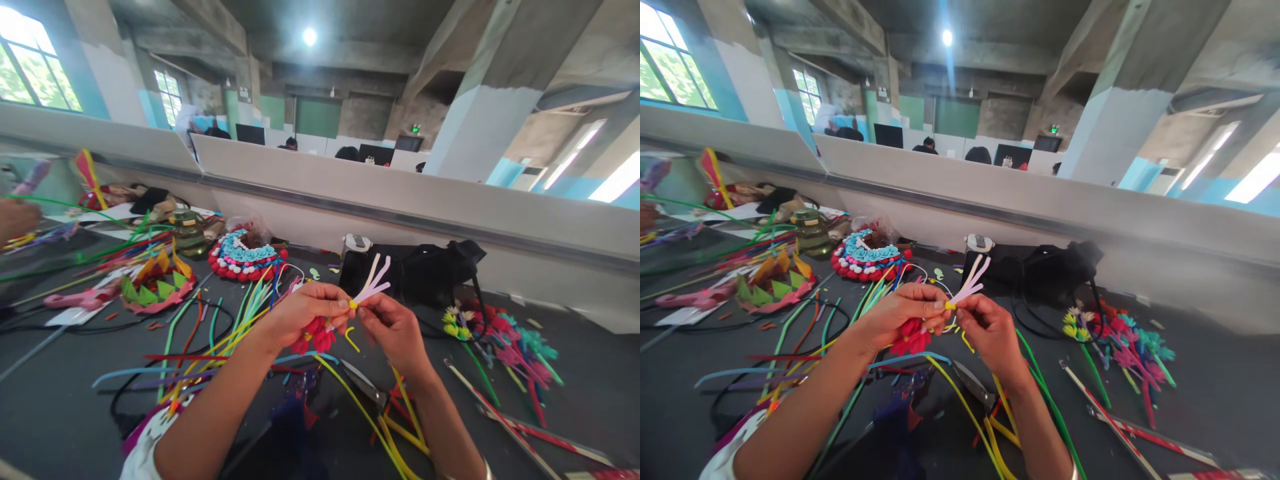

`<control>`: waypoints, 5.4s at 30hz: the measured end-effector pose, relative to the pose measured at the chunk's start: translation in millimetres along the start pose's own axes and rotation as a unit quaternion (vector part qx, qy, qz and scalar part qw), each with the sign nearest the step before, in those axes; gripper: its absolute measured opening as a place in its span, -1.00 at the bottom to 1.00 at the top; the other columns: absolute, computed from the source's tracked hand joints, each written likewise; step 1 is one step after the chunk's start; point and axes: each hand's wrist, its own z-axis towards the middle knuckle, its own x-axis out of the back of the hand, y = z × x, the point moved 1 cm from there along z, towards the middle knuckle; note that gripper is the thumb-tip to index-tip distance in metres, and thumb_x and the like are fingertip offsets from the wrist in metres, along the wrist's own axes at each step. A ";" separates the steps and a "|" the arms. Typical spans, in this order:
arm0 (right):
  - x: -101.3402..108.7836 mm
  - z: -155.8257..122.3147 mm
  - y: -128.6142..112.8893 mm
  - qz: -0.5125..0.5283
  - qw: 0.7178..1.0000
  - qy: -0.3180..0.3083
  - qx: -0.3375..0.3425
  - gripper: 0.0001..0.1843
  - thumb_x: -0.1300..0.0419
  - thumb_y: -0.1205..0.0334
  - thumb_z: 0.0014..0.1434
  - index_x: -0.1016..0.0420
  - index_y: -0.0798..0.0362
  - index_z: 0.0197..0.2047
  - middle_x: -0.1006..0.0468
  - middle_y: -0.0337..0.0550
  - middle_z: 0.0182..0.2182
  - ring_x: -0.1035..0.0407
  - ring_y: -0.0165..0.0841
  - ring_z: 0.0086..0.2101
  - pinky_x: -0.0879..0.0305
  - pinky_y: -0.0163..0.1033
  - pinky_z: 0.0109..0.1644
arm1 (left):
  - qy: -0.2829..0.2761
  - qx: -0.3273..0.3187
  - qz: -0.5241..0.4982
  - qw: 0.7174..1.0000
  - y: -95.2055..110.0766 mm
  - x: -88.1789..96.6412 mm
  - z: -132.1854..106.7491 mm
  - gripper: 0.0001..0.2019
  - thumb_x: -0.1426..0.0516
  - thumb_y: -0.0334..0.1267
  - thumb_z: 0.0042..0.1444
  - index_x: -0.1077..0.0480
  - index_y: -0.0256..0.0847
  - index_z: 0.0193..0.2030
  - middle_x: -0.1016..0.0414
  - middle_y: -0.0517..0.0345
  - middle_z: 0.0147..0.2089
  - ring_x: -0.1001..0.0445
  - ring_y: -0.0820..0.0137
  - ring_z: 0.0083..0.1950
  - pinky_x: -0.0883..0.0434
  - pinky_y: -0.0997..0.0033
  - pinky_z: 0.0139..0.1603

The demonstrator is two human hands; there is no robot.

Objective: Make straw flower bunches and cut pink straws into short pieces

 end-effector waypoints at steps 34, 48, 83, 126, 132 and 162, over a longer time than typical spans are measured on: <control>-1.1 -9.4 -1.9 0.102 0.993 0.063 -0.001 -0.86 -0.34 0.15 0.05 -0.59 0.04 -0.34 -0.55 -0.22 -0.53 -0.34 -0.41 -0.55 -0.24 -0.32 -0.48 | -0.026 0.002 0.065 0.998 -5.2 -7.2 -3.6 -0.76 -0.22 -0.14 0.02 -0.46 -0.33 -0.37 -0.34 0.20 -0.63 -0.25 0.54 -0.61 -0.23 0.48 -0.50; -1.3 -4.2 -5.0 -0.027 0.996 0.080 0.035 -0.91 -0.23 0.22 0.16 -0.53 0.04 -0.31 -0.54 -0.23 -0.44 -0.35 -0.40 -0.47 -0.24 -0.33 -0.38 | 0.110 -0.102 0.353 0.923 -3.6 -8.6 2.6 -0.84 -0.14 -0.18 0.13 -0.35 -0.23 -0.26 -0.43 0.22 -0.41 -0.32 0.51 -0.42 -0.23 0.53 -0.40; 37.7 1.4 -6.3 -0.178 0.977 -0.114 -0.010 -0.87 -0.33 0.21 0.05 -0.59 0.08 -0.45 -0.34 -0.32 -0.61 -0.18 -0.49 -0.56 -0.02 -0.36 -0.49 | -0.065 0.006 0.545 0.836 -19.9 -14.9 7.1 -0.83 -0.08 -0.37 0.00 -0.52 -0.27 -0.45 -0.35 0.23 -0.57 -0.18 0.54 -0.54 -0.05 0.52 -0.51; 23.9 1.2 -10.4 0.012 0.997 -0.022 -0.072 -0.78 -0.38 0.10 -0.06 -0.62 0.09 -0.41 -0.58 -0.13 -0.47 -0.40 -0.30 -0.44 -0.28 -0.28 -0.37 | 0.044 -0.024 0.051 0.997 -14.8 -5.8 7.2 -0.84 -0.17 -0.22 -0.03 -0.44 -0.30 -0.41 -0.44 0.17 -0.46 0.03 0.68 -0.65 0.10 0.57 -0.63; 32.7 2.4 -5.4 -0.084 0.993 -0.037 -0.073 -0.83 -0.35 0.15 -0.04 -0.59 0.10 -0.49 -0.45 -0.27 -0.64 -0.21 -0.46 -0.59 -0.13 -0.37 -0.52 | -0.023 0.021 0.422 0.906 -22.2 -7.6 9.5 -0.88 -0.13 -0.32 -0.09 -0.49 -0.29 -0.50 -0.30 0.27 -0.59 -0.17 0.54 -0.53 -0.08 0.52 -0.48; 12.7 -7.5 -16.2 -0.190 0.982 -0.010 -0.003 -0.84 -0.26 0.20 0.10 -0.61 0.08 -0.43 -0.53 -0.20 -0.56 -0.28 -0.42 -0.56 -0.11 -0.34 -0.51 | 0.194 -0.050 0.564 0.801 -16.6 -4.5 15.1 -0.80 -0.05 -0.24 0.03 -0.45 -0.25 -0.48 -0.31 0.22 -0.58 -0.17 0.50 -0.52 -0.01 0.49 -0.49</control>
